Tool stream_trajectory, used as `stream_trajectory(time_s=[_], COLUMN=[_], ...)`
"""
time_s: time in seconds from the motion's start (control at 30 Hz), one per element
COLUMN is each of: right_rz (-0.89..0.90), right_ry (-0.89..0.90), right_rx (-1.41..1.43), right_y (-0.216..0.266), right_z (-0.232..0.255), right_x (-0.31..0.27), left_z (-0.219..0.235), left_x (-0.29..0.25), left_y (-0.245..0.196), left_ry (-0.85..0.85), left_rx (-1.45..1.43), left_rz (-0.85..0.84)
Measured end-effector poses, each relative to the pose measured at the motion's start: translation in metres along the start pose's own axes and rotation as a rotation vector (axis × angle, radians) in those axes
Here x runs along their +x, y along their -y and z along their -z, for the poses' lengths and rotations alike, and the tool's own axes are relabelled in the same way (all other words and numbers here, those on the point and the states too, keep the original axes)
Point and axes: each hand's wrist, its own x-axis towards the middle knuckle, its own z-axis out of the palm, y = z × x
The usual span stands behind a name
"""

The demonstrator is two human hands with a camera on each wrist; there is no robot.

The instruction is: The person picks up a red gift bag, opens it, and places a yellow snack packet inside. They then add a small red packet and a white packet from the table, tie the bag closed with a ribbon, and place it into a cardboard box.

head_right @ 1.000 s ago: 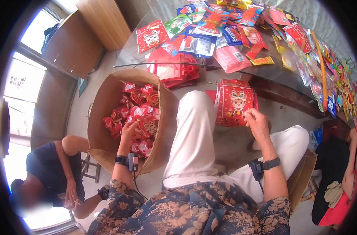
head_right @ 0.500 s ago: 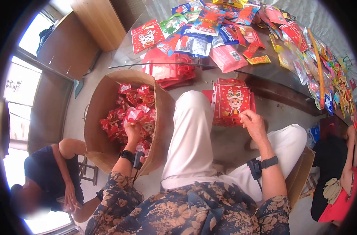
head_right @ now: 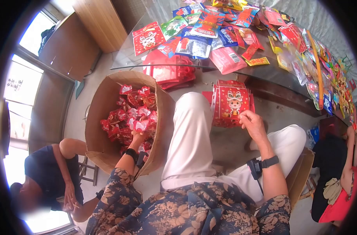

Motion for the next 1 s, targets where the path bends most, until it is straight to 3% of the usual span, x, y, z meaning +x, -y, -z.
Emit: stream_trajectory(time_s=[0.1, 0.2, 0.27, 0.33, 0.4, 0.47, 0.57, 0.67, 0.73, 0.87, 1.0], right_rz=[0.014, 0.062, 0.129, 0.13, 0.14, 0.154, 0.161, 0.126, 0.051, 0.083, 0.101], right_ry=[0.044, 0.063, 0.049, 0.014, -0.028, -0.056, -0.098, -0.121, -0.168, -0.192, -0.261], right_rx=[0.061, 0.095, 0.066, 0.088, 0.128, 0.193, 0.344, 0.493, 0.577, 0.575, 0.592], right_y=[0.007, 0.021, 0.033, 0.053, 0.067, 0.072, 0.067, 0.043, 0.029, 0.026, 0.028], right_z=[0.01, 0.03, 0.051, 0.067, 0.081, 0.09, 0.096, 0.092, 0.088, 0.089, 0.102], right_x=[0.002, 0.011, 0.021, 0.028, 0.037, 0.047, 0.061, 0.072, 0.071, 0.071, 0.06], left_z=[-0.023, -0.024, -0.036, -0.011, 0.017, 0.113, 0.172, 0.234, 0.267, 0.299, 0.294], left_x=[-0.008, 0.012, 0.014, 0.006, 0.006, -0.028, -0.022, -0.021, -0.014, -0.004, 0.013], left_y=[0.012, 0.025, 0.059, 0.076, 0.089, 0.017, 0.02, -0.047, -0.102, -0.205, -0.286], left_ry=[-0.106, 0.058, 0.057, 0.259, 0.474, 0.278, 0.122, -0.168, -0.228, -0.301, -0.294], left_rx=[-0.583, 0.049, 0.141, -0.168, -0.135, -0.079, -0.069, -0.091, -0.141, -0.233, -0.298], left_rz=[0.068, 0.016, -0.147, 0.105, 0.02, 0.209, 0.061, 0.014, -0.061, -0.269, -0.46])
